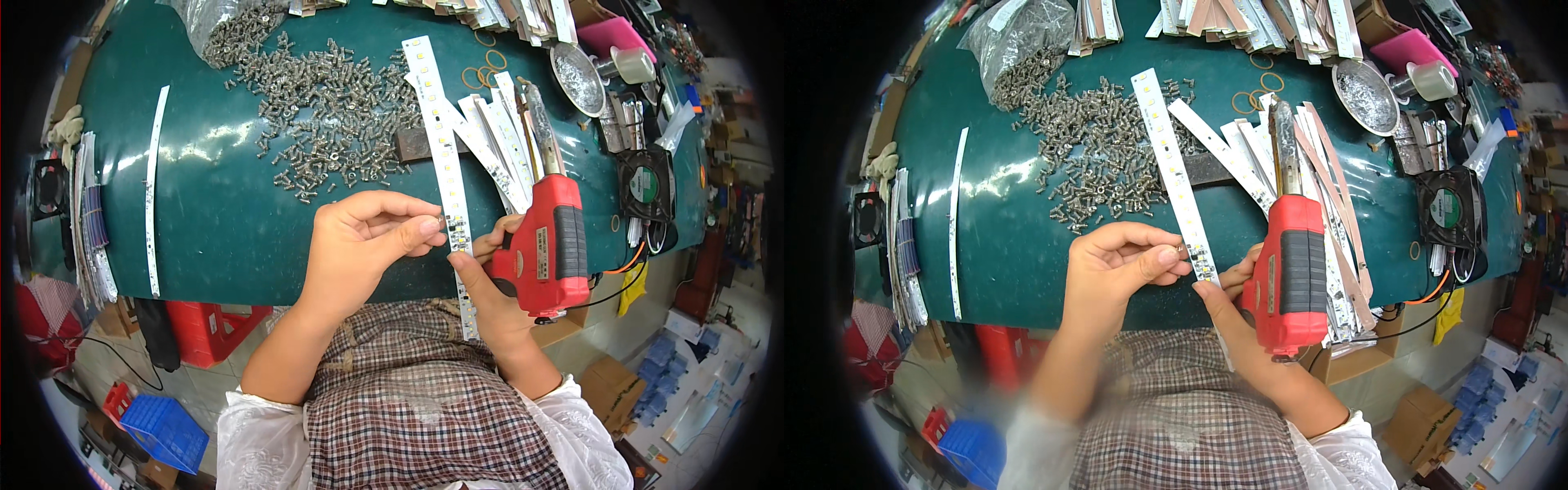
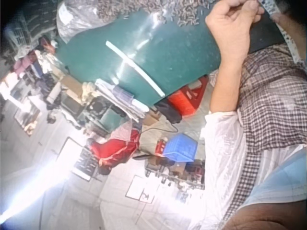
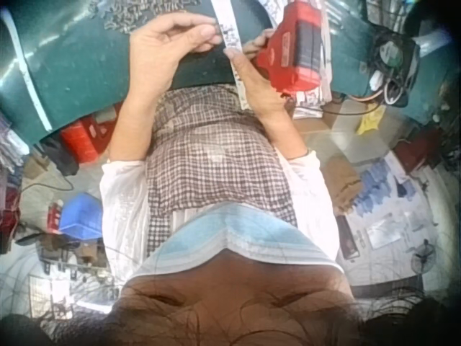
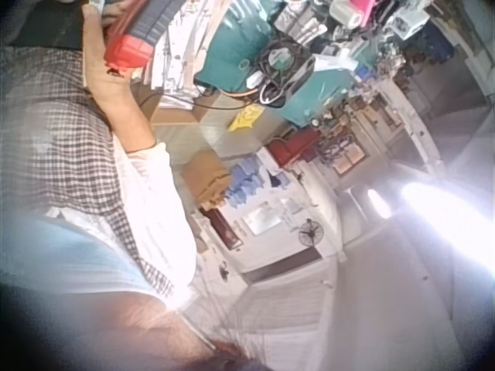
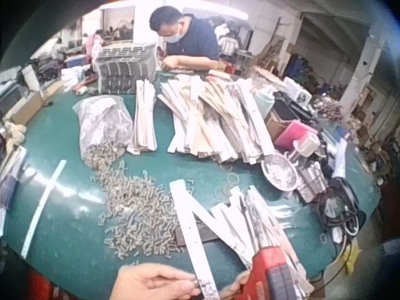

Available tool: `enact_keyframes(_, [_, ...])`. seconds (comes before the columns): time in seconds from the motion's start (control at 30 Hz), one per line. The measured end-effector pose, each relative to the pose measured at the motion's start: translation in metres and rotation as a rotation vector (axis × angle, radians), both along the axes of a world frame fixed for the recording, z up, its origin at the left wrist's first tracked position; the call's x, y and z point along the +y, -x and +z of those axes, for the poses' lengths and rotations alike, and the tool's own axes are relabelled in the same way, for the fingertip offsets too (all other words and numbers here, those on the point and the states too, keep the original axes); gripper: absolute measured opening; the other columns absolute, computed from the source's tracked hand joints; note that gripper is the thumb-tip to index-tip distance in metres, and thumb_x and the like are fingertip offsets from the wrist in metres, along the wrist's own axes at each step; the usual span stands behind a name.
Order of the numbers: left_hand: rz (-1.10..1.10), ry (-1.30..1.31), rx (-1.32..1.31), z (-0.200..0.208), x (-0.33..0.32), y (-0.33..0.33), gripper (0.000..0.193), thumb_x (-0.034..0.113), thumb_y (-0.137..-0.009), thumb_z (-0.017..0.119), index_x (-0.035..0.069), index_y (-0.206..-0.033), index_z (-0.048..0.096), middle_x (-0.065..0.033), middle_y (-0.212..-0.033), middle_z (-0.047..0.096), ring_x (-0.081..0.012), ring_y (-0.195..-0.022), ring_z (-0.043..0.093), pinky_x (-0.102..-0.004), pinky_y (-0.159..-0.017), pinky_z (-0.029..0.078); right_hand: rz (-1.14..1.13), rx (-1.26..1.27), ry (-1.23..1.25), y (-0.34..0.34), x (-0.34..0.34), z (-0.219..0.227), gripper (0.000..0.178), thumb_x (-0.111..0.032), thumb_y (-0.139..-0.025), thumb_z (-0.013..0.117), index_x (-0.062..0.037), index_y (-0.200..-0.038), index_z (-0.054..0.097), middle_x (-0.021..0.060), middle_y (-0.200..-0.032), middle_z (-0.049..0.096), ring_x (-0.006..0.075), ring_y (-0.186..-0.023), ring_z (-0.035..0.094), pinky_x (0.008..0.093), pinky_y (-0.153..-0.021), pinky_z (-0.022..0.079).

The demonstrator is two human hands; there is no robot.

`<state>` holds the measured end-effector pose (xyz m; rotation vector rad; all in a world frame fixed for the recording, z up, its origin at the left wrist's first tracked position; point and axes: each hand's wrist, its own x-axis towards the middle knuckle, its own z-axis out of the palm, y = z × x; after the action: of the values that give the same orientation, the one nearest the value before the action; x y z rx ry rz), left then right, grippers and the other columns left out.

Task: The person attaches lenses and LEDs to circuit board strips using a handheld soldering gun.

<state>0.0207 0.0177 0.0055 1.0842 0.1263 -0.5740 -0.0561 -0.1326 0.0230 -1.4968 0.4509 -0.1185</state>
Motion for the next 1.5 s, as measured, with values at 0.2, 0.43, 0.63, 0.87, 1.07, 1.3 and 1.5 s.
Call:
enact_keyframes(0.2, [0.006, 0.069, -0.001, -0.008, -0.002, 0.004, 0.016, 0.001, -0.085, 0.071, -0.004, -0.098, 0.066, -0.0145, -0.091, 0.071, -0.0182, -0.082, 0.070, -0.0274, -0.072, 0.059, -0.006, 0.052, -0.018, 0.002, 0.001, 0.001, 0.059, 0.018, -0.075, 0.071, -0.0070, -0.119, 0.041, 0.0028, -0.104, 0.045, 0.0069, -0.090, 0.053, 0.0204, -0.073, 0.048])
enact_keyframes(0.43, [0.001, 0.131, 0.035, -0.007, -0.002, 0.005, 0.016, 0.001, -0.084, 0.072, -0.002, -0.098, 0.063, -0.0131, -0.093, 0.070, -0.0162, -0.083, 0.069, -0.0266, -0.073, 0.058, -0.001, -0.016, -0.042, 0.006, 0.000, -0.004, 0.059, 0.015, -0.075, 0.072, -0.0057, -0.120, 0.041, 0.0039, -0.104, 0.046, 0.0087, -0.086, 0.054, 0.0222, -0.073, 0.049])
enact_keyframes(0.63, [-0.042, 0.201, 0.068, -0.012, 0.000, 0.005, 0.022, 0.002, -0.083, 0.074, -0.002, -0.102, 0.062, -0.0127, -0.101, 0.069, -0.0150, -0.090, 0.068, -0.0276, -0.079, 0.057, 0.004, -0.006, -0.043, 0.005, 0.000, -0.002, 0.058, 0.014, -0.075, 0.073, -0.0063, -0.119, 0.041, 0.0042, -0.103, 0.046, 0.0090, -0.084, 0.054, 0.0230, -0.072, 0.049])
enact_keyframes(0.87, [-0.045, 0.225, 0.114, -0.015, -0.001, 0.006, 0.023, 0.003, -0.083, 0.075, -0.001, -0.101, 0.063, -0.0123, -0.099, 0.069, -0.0153, -0.090, 0.068, -0.0282, -0.079, 0.057, 0.013, -0.042, -0.100, 0.005, 0.001, -0.002, 0.058, 0.014, -0.074, 0.074, -0.0071, -0.117, 0.041, 0.0044, -0.103, 0.047, 0.0088, -0.083, 0.052, 0.0228, -0.071, 0.049])
enact_keyframes(1.07, [-0.037, 0.175, 0.081, -0.013, 0.000, 0.005, 0.023, 0.000, -0.083, 0.073, -0.002, -0.102, 0.062, -0.0122, -0.101, 0.068, -0.0150, -0.090, 0.067, -0.0285, -0.079, 0.057, 0.128, -0.072, 0.099, 0.009, -0.001, -0.006, 0.056, 0.018, -0.077, 0.068, -0.0091, -0.115, 0.037, 0.0037, -0.105, 0.042, 0.0076, -0.085, 0.051, 0.0206, -0.072, 0.048])
enact_keyframes(1.3, [-0.009, 0.089, 0.044, -0.007, -0.006, 0.004, 0.020, -0.001, -0.083, 0.068, -0.001, -0.101, 0.061, -0.0094, -0.095, 0.069, -0.0123, -0.085, 0.066, -0.0262, -0.077, 0.055, 0.117, -0.250, 0.519, 0.010, 0.000, -0.022, 0.043, 0.003, -0.078, 0.077, 0.0011, -0.107, 0.045, 0.0009, -0.073, 0.057, 0.0065, -0.060, 0.057, 0.0189, -0.053, 0.043])
enact_keyframes(1.5, [-0.019, 0.064, 0.013, -0.012, -0.005, 0.001, 0.020, -0.001, -0.083, 0.068, -0.001, -0.101, 0.062, -0.0083, -0.092, 0.068, -0.0111, -0.081, 0.065, -0.0252, -0.074, 0.054, 0.074, -0.226, 0.468, 0.008, 0.004, -0.028, 0.042, 0.001, -0.077, 0.079, 0.0013, -0.104, 0.047, 0.0022, -0.073, 0.059, 0.0079, -0.057, 0.056, 0.0200, -0.053, 0.044])
